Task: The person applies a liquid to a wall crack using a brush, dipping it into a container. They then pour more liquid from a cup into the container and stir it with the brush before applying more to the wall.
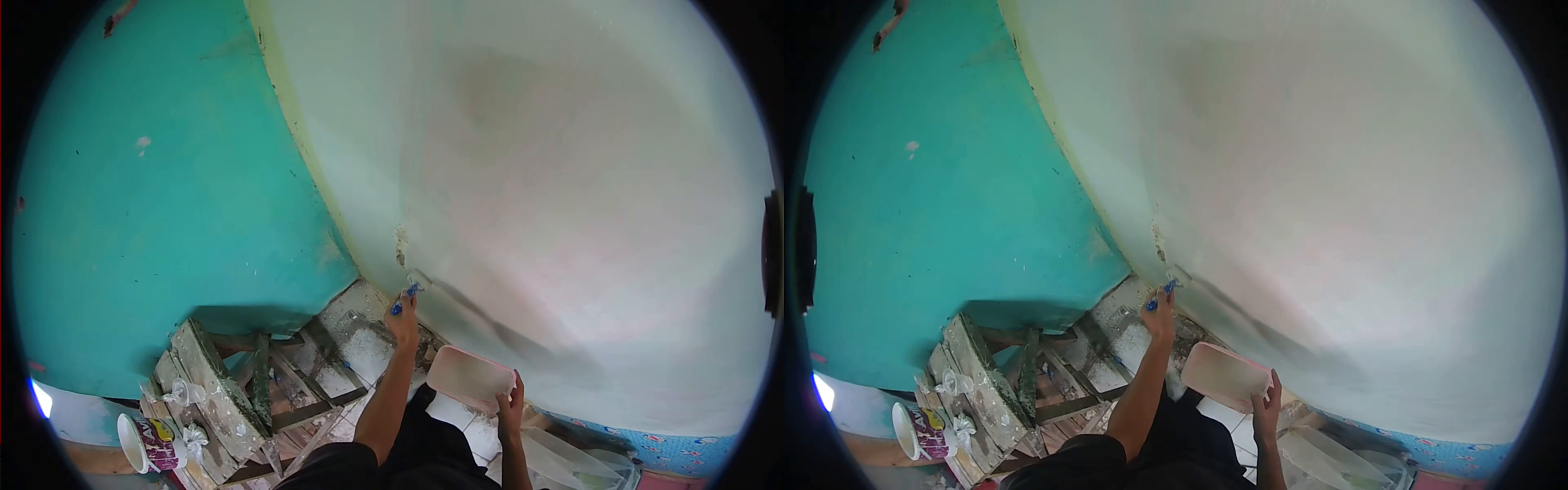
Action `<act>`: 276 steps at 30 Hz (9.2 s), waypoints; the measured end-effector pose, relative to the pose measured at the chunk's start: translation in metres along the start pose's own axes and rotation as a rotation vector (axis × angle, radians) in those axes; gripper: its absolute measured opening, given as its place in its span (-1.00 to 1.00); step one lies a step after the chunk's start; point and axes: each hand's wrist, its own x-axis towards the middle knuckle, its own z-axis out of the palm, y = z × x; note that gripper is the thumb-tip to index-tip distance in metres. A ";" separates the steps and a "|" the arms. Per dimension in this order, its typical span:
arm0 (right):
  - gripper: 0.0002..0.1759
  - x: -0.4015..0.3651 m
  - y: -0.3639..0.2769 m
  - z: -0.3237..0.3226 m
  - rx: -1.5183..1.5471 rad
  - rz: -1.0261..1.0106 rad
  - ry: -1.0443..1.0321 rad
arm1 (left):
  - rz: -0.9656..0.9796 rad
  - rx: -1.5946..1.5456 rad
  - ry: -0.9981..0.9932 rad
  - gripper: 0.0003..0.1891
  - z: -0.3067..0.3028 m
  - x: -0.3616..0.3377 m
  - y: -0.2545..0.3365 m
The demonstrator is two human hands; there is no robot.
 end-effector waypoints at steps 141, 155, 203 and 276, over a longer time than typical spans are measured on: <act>-0.12 -0.037 0.049 -0.030 -0.002 0.058 0.079 | -0.364 0.140 0.042 -0.68 -0.116 0.059 -0.123; -0.12 -0.025 0.038 -0.019 -0.002 0.093 0.048 | 0.104 -0.151 -0.334 -0.60 0.021 -0.033 0.147; -0.09 -0.010 0.035 -0.002 0.032 0.050 -0.049 | 0.024 0.124 -0.165 -0.74 -0.013 0.025 0.041; -0.21 0.049 -0.006 0.064 0.390 -0.041 -0.127 | 0.302 -0.304 -0.601 -0.69 0.163 -0.081 0.314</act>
